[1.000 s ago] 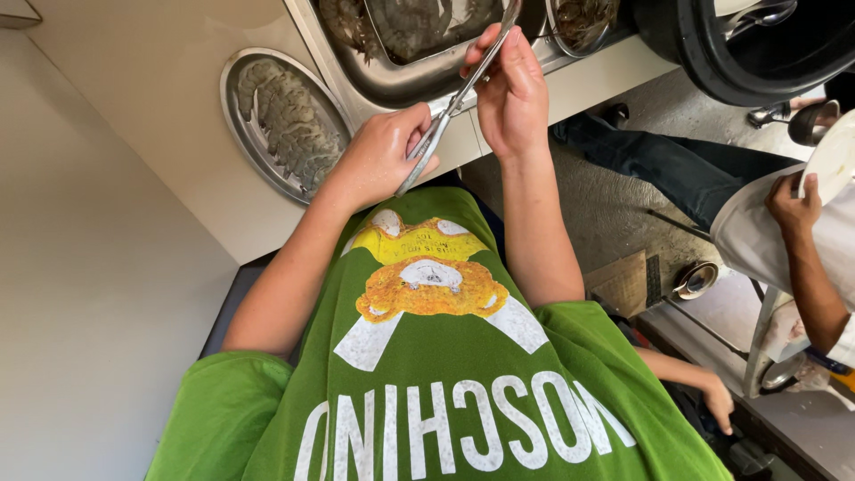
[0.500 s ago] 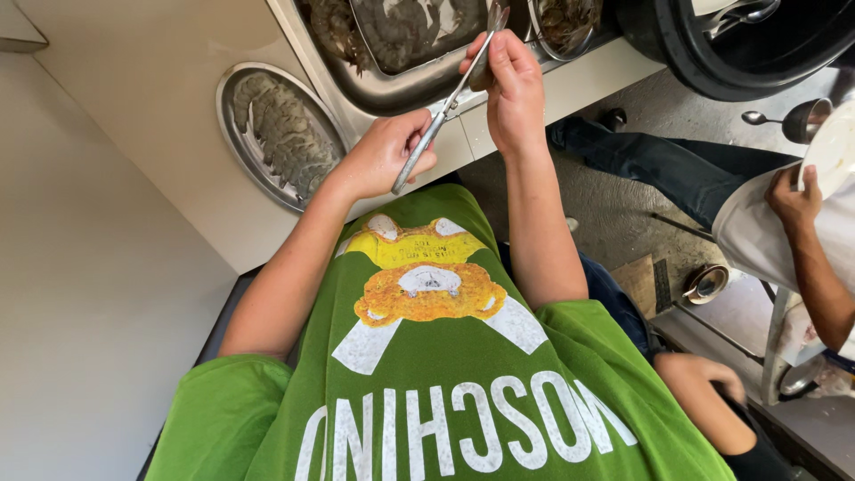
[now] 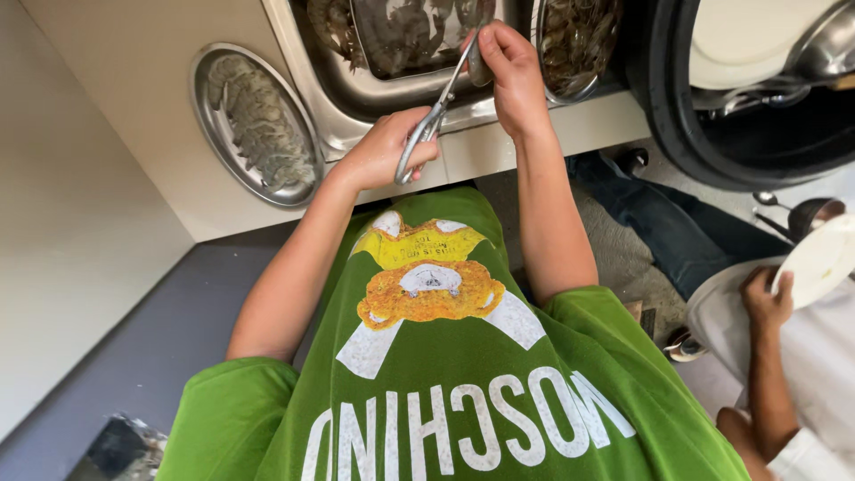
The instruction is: The person stands at a kitchen sink and prepares raw shrimp by hand. They pick up individual shrimp, use scissors to trim the heads and tails, and then peel the shells. The cleaned shrimp are placed into a metal tray in the sink, while the discarded shells are collected in a separate bowl.
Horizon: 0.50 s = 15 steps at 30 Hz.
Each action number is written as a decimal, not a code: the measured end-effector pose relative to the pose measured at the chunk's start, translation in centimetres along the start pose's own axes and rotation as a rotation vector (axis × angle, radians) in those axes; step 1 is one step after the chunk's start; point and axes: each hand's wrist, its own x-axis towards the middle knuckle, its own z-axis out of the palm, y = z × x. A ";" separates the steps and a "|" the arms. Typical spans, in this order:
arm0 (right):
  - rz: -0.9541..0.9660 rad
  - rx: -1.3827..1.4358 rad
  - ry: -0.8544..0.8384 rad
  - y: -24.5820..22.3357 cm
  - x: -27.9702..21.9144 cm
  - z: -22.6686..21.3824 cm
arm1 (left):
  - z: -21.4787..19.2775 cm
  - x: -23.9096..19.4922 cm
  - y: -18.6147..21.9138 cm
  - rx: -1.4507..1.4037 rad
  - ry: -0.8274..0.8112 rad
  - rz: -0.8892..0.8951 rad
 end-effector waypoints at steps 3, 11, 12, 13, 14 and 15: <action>-0.065 -0.043 -0.127 2.0 2.4 -3.4 | 1.8 3.0 -0.4 -0.232 0.064 -0.097; 0.542 -0.108 -0.279 10.6 11.1 -4.4 | 4.1 5.2 -7.2 -0.617 0.390 -0.193; 0.667 -0.167 -0.308 10.7 12.1 -3.7 | 4.4 4.7 -8.0 -0.627 0.422 -0.217; 0.690 -0.276 -0.474 10.5 12.9 -3.3 | 4.6 4.4 -8.8 -0.693 0.440 -0.209; 0.706 -0.385 -0.641 10.3 13.8 -3.1 | 4.7 3.9 -9.5 -0.759 0.458 -0.200; 0.718 -0.493 -0.797 10.2 14.4 -3.3 | 4.8 3.5 -10.1 -0.824 0.464 -0.192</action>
